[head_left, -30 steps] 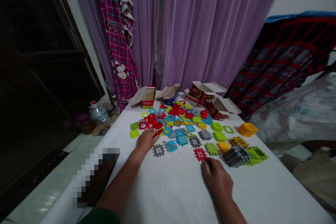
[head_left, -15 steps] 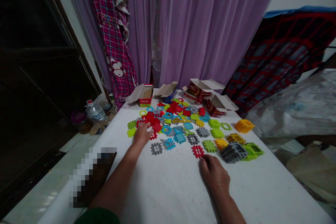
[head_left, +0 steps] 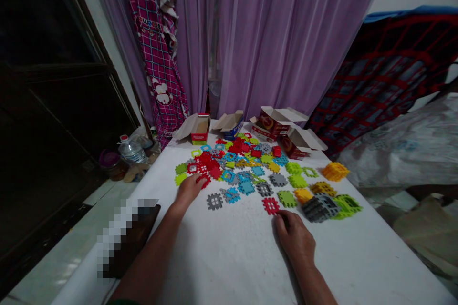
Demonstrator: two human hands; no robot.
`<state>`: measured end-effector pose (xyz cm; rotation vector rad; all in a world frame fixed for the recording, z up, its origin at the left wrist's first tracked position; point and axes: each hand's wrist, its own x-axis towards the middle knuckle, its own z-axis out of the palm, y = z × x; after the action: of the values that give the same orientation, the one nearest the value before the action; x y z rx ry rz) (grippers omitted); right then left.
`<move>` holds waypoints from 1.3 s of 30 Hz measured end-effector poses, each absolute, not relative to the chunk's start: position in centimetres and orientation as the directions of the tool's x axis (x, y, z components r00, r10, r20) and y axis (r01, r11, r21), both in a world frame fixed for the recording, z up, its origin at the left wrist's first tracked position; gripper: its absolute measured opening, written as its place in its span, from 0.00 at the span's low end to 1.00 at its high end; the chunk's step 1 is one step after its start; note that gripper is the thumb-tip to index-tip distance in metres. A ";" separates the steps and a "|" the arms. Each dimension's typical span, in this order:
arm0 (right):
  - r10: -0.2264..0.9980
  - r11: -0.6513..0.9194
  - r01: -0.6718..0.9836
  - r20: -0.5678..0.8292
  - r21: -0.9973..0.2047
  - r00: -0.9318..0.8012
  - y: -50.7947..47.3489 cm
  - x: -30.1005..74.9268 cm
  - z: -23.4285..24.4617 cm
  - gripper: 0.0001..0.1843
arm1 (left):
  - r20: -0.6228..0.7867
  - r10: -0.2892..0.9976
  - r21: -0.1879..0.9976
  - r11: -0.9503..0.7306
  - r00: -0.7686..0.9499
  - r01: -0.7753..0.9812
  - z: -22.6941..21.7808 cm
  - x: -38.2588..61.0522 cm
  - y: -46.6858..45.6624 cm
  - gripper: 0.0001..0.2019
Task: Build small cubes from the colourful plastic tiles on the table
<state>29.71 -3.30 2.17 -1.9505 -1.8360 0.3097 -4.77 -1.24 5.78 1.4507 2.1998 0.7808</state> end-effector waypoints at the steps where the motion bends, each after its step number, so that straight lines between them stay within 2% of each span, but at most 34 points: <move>1: 0.985 -0.024 0.881 0.141 -0.472 0.102 -3.3 29.8 2.1 0.22 | -0.023 0.922 0.667 0.302 -0.386 0.681 5.9 -4.5 -1.3 0.14; 5: 0.972 0.000 0.829 0.195 -0.560 0.131 -3.0 30.0 1.7 0.23 | 0.007 0.938 0.766 0.218 -0.347 0.605 6.2 -2.3 -1.9 0.18; 7: 0.967 0.032 0.770 0.215 -0.637 0.137 -2.9 29.7 1.6 0.23 | 0.149 0.949 0.790 0.054 -0.277 0.610 6.0 -0.6 -2.3 0.16; 10: 0.976 0.092 0.617 0.193 -0.781 0.100 -2.9 28.4 2.2 0.25 | 0.377 0.918 0.724 -0.208 -0.125 0.658 4.9 2.3 -3.1 0.18; 13: 0.994 0.090 0.425 0.106 -0.900 0.014 -2.7 26.3 3.3 0.27 | 0.487 0.873 0.617 -0.342 -0.003 0.709 3.6 4.9 -3.6 0.21; 19: 0.994 -0.044 0.081 -0.053 -0.996 -0.100 -1.7 23.8 4.2 0.25 | 0.548 0.811 0.444 -0.488 0.202 0.752 2.6 7.3 -3.7 0.23; 21: 0.987 -0.120 -0.011 -0.119 -0.993 -0.106 -1.6 23.8 4.0 0.24 | 0.545 0.811 0.447 -0.497 0.213 0.744 2.8 7.5 -3.7 0.23; 23: 0.978 -0.189 -0.071 -0.181 -0.979 -0.108 -1.7 23.9 4.0 0.24 | 0.537 0.836 0.516 -0.435 0.117 0.738 2.9 7.5 -3.7 0.22; 26: 0.969 -0.235 -0.093 -0.226 -0.968 -0.095 -1.7 24.2 4.2 0.24 | 0.415 0.895 0.750 -0.235 -0.164 0.618 3.1 7.3 -3.4 0.21; 29: 0.972 -0.229 -0.087 -0.223 -0.969 -0.080 -1.7 24.4 4.5 0.24 | 0.097 0.960 0.945 -0.007 -0.261 0.327 3.3 7.4 -3.2 0.20; 32: 0.978 -0.202 -0.092 -0.196 -0.975 -0.073 -1.7 24.3 4.4 0.23 | -0.116 0.971 0.981 0.145 -0.208 0.130 3.8 7.7 -3.3 0.24; 36: 0.987 -0.154 -0.087 -0.149 -0.984 -0.060 -1.7 24.1 4.3 0.23 | -0.207 0.967 0.978 0.207 -0.150 -0.022 5.1 8.3 -3.7 0.29; 39: 0.994 -0.113 -0.082 -0.112 -0.990 -0.017 -1.5 24.1 4.4 0.23 | -0.254 0.959 0.967 0.247 -0.123 -0.069 5.8 8.4 -3.9 0.29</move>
<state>24.08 -1.54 4.44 -1.2230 -1.1011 1.3392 8.43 -3.89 5.79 0.9168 1.3739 1.1356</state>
